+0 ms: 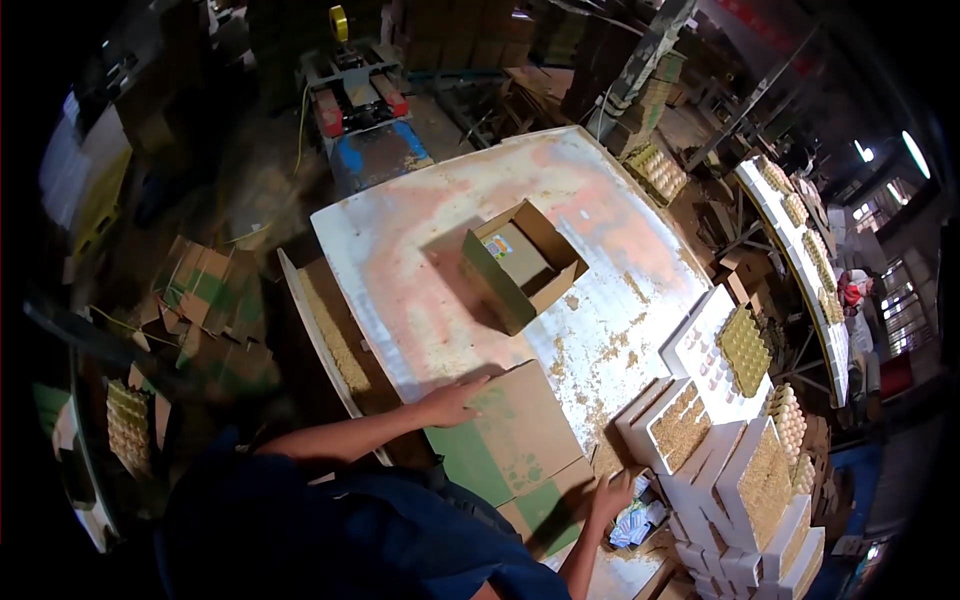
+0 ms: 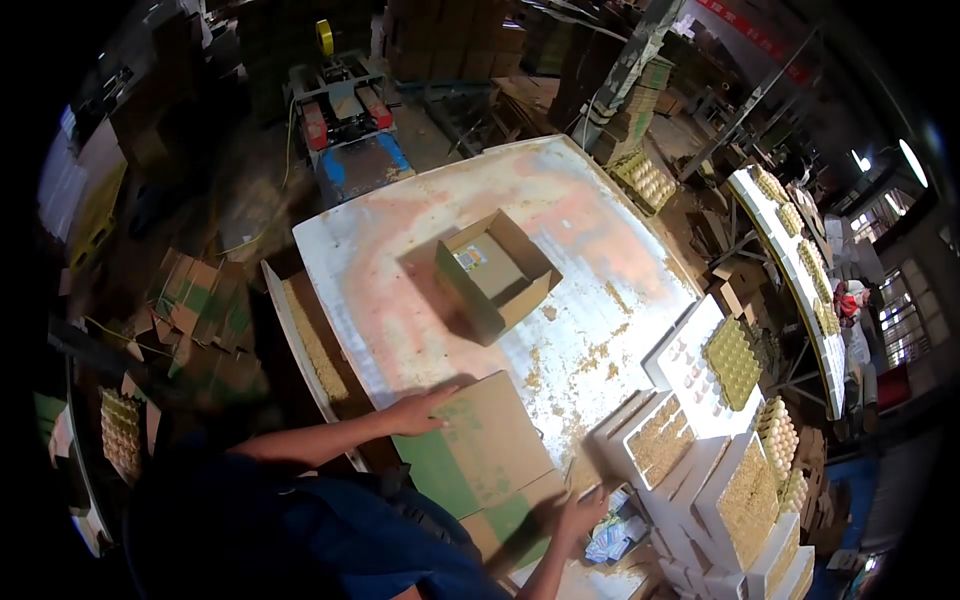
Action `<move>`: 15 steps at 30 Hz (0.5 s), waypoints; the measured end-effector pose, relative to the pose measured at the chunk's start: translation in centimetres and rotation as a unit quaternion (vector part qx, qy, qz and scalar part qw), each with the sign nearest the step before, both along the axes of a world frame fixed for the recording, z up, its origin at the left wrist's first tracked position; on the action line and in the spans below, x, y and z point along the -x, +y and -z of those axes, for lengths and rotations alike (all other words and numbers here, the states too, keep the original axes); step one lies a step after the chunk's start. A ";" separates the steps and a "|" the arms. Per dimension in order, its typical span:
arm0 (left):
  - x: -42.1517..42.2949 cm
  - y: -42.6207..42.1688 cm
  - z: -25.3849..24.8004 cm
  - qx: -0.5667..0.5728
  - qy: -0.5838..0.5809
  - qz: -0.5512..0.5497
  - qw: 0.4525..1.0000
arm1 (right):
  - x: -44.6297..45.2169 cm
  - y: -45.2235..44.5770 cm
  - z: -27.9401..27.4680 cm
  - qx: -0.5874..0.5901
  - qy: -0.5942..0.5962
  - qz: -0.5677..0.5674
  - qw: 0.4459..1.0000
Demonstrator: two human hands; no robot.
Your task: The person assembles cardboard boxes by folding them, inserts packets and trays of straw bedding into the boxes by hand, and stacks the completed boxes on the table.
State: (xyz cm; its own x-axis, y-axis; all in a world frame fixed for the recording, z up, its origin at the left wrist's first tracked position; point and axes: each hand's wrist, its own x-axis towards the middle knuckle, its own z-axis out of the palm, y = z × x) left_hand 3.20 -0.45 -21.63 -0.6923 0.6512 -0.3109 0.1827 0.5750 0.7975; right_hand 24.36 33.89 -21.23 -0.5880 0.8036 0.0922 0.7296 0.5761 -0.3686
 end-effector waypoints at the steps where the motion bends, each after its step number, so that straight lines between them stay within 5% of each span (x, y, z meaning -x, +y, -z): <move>1: -0.4 0.1 0.3 -0.001 0.003 -0.001 1.000 | -3.1 -0.6 0.1 0.112 0.020 0.036 0.993; 2: -0.6 0.1 0.9 -0.006 0.034 -0.006 0.999 | -6.1 -1.2 0.8 0.224 0.040 0.071 0.971; 4: -0.5 0.1 1.3 -0.010 0.072 -0.010 0.997 | -10.4 -2.3 8.0 0.169 0.253 0.026 0.952; 9: -0.8 -0.2 -0.4 -0.054 0.038 -0.039 0.997 | -9.2 -3.9 5.6 0.123 0.265 0.072 0.954; 13: -1.3 -0.3 -3.4 -0.215 0.020 -0.098 0.971 | -7.7 -3.1 -2.1 0.081 0.301 0.063 0.948; 15: -0.8 0.0 -5.8 -0.298 -0.125 -0.123 0.938 | -6.9 -2.8 -7.1 -0.031 0.329 0.061 0.942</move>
State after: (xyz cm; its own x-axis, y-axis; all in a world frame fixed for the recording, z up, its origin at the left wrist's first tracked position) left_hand 4.04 -0.49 -15.81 -0.7984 0.5910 -0.1154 -0.1337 0.0129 0.9909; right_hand 31.27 31.08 -14.12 -0.2909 0.8428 0.4528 0.4168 0.5377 -0.7329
